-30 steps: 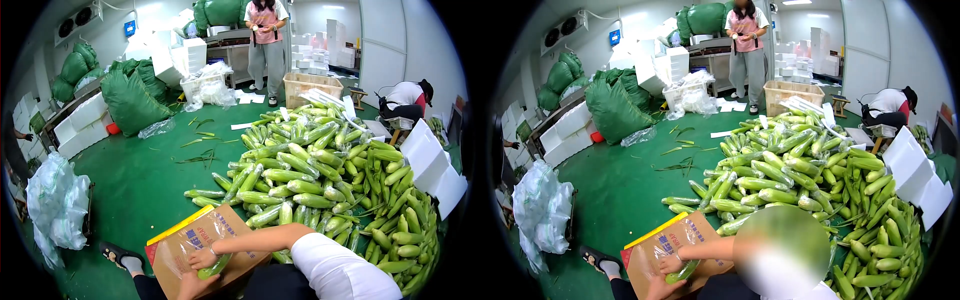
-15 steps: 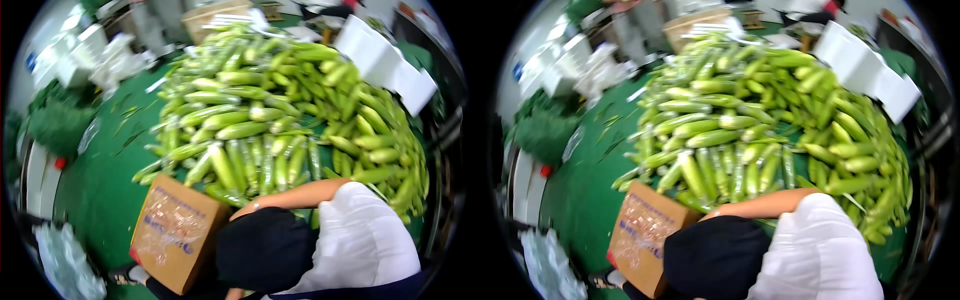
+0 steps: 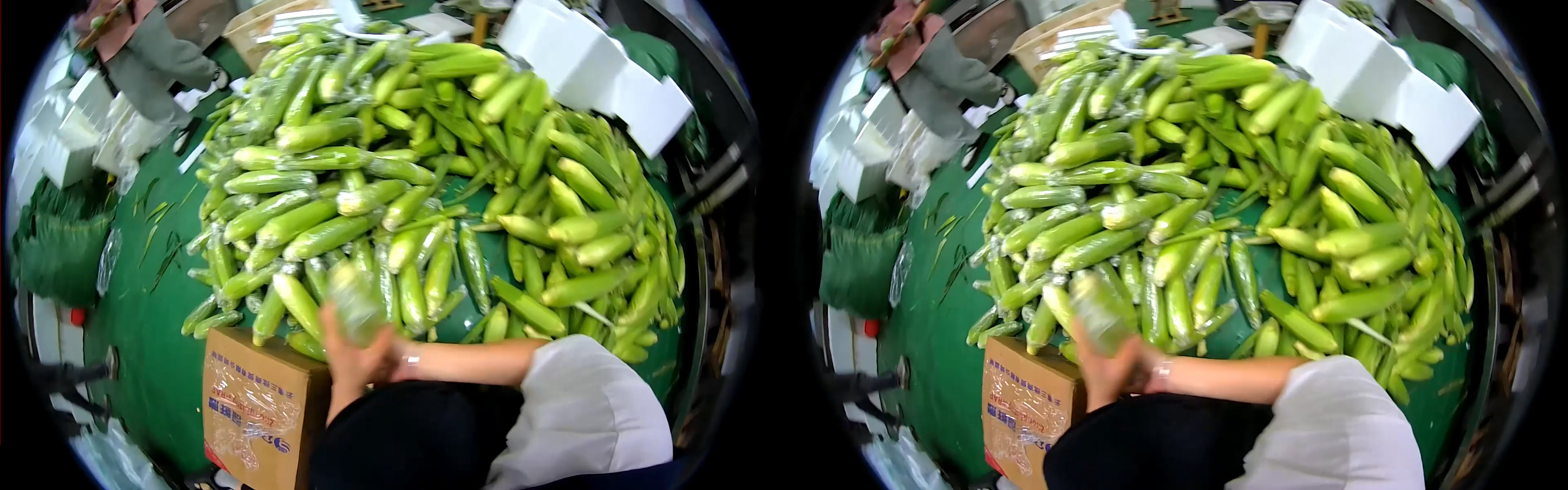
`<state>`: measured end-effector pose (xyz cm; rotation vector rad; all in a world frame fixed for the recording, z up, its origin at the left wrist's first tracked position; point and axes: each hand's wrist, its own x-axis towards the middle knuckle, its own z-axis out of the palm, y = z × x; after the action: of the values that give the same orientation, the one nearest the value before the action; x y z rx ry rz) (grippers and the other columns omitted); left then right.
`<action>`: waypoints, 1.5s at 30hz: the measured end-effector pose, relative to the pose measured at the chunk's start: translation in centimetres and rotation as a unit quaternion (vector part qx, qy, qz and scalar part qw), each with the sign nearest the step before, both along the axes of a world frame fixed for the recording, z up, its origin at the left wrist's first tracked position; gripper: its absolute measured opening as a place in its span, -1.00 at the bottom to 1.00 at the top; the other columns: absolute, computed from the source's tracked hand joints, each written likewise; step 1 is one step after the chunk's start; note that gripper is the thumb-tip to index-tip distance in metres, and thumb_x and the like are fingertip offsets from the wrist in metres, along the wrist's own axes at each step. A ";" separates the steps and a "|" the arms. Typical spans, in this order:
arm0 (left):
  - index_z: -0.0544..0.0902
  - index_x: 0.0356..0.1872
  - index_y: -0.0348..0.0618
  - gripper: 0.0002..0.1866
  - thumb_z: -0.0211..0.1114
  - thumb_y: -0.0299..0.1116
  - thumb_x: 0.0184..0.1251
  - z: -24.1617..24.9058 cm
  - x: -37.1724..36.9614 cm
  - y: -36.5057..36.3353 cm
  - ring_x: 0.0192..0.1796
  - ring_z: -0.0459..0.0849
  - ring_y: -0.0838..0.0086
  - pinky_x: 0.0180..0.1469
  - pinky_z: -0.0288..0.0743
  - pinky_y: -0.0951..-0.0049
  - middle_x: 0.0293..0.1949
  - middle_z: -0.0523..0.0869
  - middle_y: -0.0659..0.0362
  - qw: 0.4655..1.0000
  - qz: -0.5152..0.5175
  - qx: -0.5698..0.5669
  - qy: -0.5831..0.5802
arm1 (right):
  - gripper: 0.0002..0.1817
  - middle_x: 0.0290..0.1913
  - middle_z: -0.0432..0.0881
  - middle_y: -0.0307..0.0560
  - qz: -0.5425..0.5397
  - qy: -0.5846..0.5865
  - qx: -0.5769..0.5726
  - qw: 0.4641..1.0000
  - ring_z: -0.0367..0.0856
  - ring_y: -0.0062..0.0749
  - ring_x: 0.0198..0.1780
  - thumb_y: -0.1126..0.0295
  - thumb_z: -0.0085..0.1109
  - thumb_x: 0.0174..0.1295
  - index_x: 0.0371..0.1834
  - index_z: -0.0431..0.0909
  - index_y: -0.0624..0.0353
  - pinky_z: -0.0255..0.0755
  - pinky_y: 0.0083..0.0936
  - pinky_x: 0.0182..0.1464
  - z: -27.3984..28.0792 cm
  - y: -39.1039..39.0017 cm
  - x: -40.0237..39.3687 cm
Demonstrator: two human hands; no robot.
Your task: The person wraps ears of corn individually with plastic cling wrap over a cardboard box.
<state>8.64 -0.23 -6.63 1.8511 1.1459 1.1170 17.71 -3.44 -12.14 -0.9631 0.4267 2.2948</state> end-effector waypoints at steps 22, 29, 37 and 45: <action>0.43 0.08 -0.32 -0.44 0.43 -0.18 0.19 -0.6 -32.0 -18.4 -0.13 0.62 0.05 -0.11 0.54 0.20 -0.15 0.58 -0.11 0.762 0.541 -0.155 0.320 | -0.42 -0.04 0.62 -0.11 0.132 -0.434 0.584 0.674 0.59 -0.44 -0.08 0.29 0.38 0.09 0.17 0.46 0.31 0.47 -0.45 0.03 11.2 10.9 3.9; 0.44 -0.22 -0.28 -0.49 0.34 0.03 0.23 -3.5 -36.3 -18.1 -0.34 0.67 0.01 -0.38 0.57 0.14 -0.33 0.62 -0.08 0.736 0.478 -0.145 0.456 | -0.22 -0.02 0.48 0.12 0.275 -0.406 0.872 -0.010 0.50 -0.03 -0.01 0.22 0.43 -0.05 0.26 0.32 0.21 0.44 -0.17 0.01 9.1 7.7 -30.6; 0.50 -0.56 -0.23 -0.71 0.13 -0.36 0.40 0.8 -38.3 -21.8 -0.55 0.65 0.28 -0.43 0.55 0.27 -0.60 0.64 0.02 0.807 0.393 -0.424 -0.118 | -0.17 0.01 0.50 0.01 0.362 -0.270 0.892 -0.036 0.49 -0.12 -0.01 0.13 0.43 -0.01 0.32 0.29 0.20 0.39 -0.24 0.05 5.0 1.8 -30.7; 0.62 -0.03 -0.25 -0.63 0.34 -0.22 0.23 -3.2 -35.0 -16.2 0.03 0.56 0.07 0.11 0.43 0.19 -0.08 0.64 -0.02 0.893 0.397 0.017 0.211 | -0.40 0.01 0.50 0.00 0.249 -0.299 0.921 0.013 0.43 -0.07 0.10 0.06 0.40 0.01 0.05 0.51 0.18 0.32 -0.28 0.11 7.7 2.7 -30.9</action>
<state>-26.40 -16.45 -9.80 1.7180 2.2839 1.1618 -13.22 -0.70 -4.45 -0.0685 -2.7731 0.3604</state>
